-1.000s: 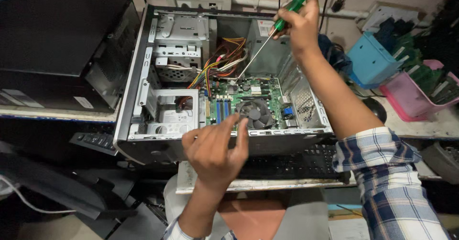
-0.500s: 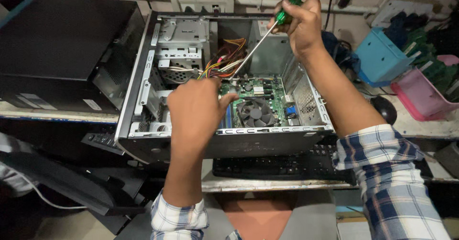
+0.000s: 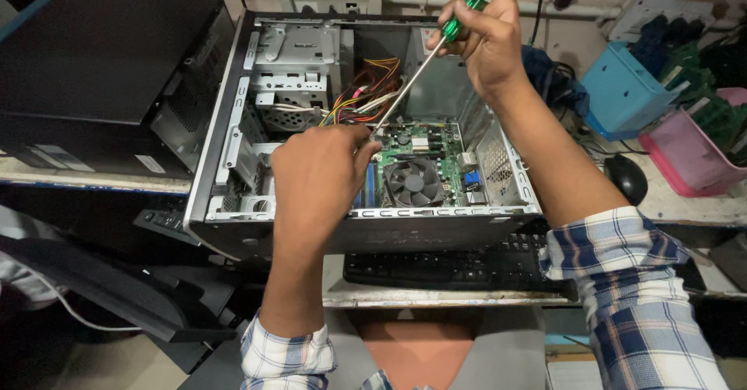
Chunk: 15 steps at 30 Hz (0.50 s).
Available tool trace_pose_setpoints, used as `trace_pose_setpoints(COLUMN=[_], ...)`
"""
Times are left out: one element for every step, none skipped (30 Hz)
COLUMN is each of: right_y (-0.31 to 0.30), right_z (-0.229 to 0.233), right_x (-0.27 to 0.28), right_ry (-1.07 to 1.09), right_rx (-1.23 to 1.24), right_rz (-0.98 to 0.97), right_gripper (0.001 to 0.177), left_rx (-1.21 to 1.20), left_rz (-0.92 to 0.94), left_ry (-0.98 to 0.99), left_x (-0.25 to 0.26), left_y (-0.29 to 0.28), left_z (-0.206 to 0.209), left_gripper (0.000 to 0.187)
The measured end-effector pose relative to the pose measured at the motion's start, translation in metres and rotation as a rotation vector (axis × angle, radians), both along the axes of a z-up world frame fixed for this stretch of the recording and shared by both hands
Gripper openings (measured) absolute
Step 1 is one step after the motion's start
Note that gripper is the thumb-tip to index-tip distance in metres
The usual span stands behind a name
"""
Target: The person uses a screwdriver to remove screws from the side of a computer case. They then disconnect several internal cables from the motherboard and hard drive, and finally remove the hard drive from its bay.
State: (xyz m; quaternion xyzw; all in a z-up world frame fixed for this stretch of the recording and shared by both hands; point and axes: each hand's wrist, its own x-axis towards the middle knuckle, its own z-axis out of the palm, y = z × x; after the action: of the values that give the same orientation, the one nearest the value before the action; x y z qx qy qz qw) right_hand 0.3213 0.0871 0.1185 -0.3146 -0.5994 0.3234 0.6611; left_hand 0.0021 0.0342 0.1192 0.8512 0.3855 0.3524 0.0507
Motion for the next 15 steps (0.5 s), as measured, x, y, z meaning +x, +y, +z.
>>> trace_pose_setpoints(right_y=[-0.0001, 0.0002, 0.0003, 0.0007, 0.0008, 0.0007, 0.0013, 0.0017, 0.0021, 0.0024, 0.0025, 0.0027, 0.0027, 0.0027, 0.0029], right_z=[-0.0005, -0.0009, -0.0012, -0.0016, -0.0020, -0.0027, -0.0033, -0.0040, -0.0045, -0.0051, -0.0057, -0.0062, -0.0069, -0.0074, -0.0076], right_x=[-0.0002, -0.0001, 0.0006, 0.0012, 0.0022, 0.0029, 0.0033, 0.0034, 0.0034, 0.0035, 0.0036, 0.0039, 0.0042, 0.0044, 0.0045], right_ry=[0.003, 0.006, 0.009, 0.008, 0.007, 0.006, 0.003, 0.001, -0.002, 0.002, 0.007, 0.011, -0.002, -0.014, -0.029], right_rx=[0.002, 0.005, 0.006, 0.008, 0.011, 0.014, 0.018, 0.022, 0.025, 0.025, 0.025, 0.026, 0.037, 0.049, 0.062], right_rz=[0.010, 0.019, 0.027, 0.020, 0.012, 0.003, 0.000, -0.002, -0.005, -0.004, -0.003, -0.002, -0.001, 0.001, 0.004], right_gripper=[0.036, 0.037, 0.038, 0.042, 0.047, 0.051, 0.052, 0.054, 0.055, 0.055, 0.055, 0.055, 0.056, 0.057, 0.058], left_rx=[0.016, 0.031, 0.040, 0.049, 0.059, 0.055, 0.051, 0.048, 0.042, 0.037, 0.032, 0.042, 0.050, 0.059, 0.068], left_rz=[-0.009, -0.018, -0.012, -0.006, -0.002, 0.008, 0.018, 0.029, 0.032, 0.036, 0.039, 0.034, 0.029, 0.023, 0.022], left_ry=[-0.015, -0.030, -0.034, -0.038, -0.042, -0.033, -0.025, -0.016, -0.009, -0.002, 0.006, 0.003, 0.000, -0.003, -0.002], left_x=[-0.0001, -0.0002, 0.0002, 0.0006, 0.0014, 0.0020, 0.0024, 0.0027, 0.0029, 0.0030, 0.0031, 0.0033, 0.0033, 0.0033, 0.0033], left_y=[-0.0001, -0.0003, -0.0004, -0.0002, -0.0002, 0.0000, 0.0002, 0.0004, 0.0004, 0.0003, 0.0003, 0.0005, 0.0008, 0.0010, 0.0010], left_z=[-0.0005, -0.0009, -0.0012, -0.0013, -0.0014, -0.0013, -0.0014, -0.0014, -0.0013, -0.0012, -0.0011, -0.0010, -0.0010, -0.0012, -0.0017], left_gripper=[0.021, 0.021, 0.021, 0.021, 0.022, 0.022, 0.022, 0.022, 0.022, 0.022, 0.022, 0.023, 0.023, 0.023, 0.023])
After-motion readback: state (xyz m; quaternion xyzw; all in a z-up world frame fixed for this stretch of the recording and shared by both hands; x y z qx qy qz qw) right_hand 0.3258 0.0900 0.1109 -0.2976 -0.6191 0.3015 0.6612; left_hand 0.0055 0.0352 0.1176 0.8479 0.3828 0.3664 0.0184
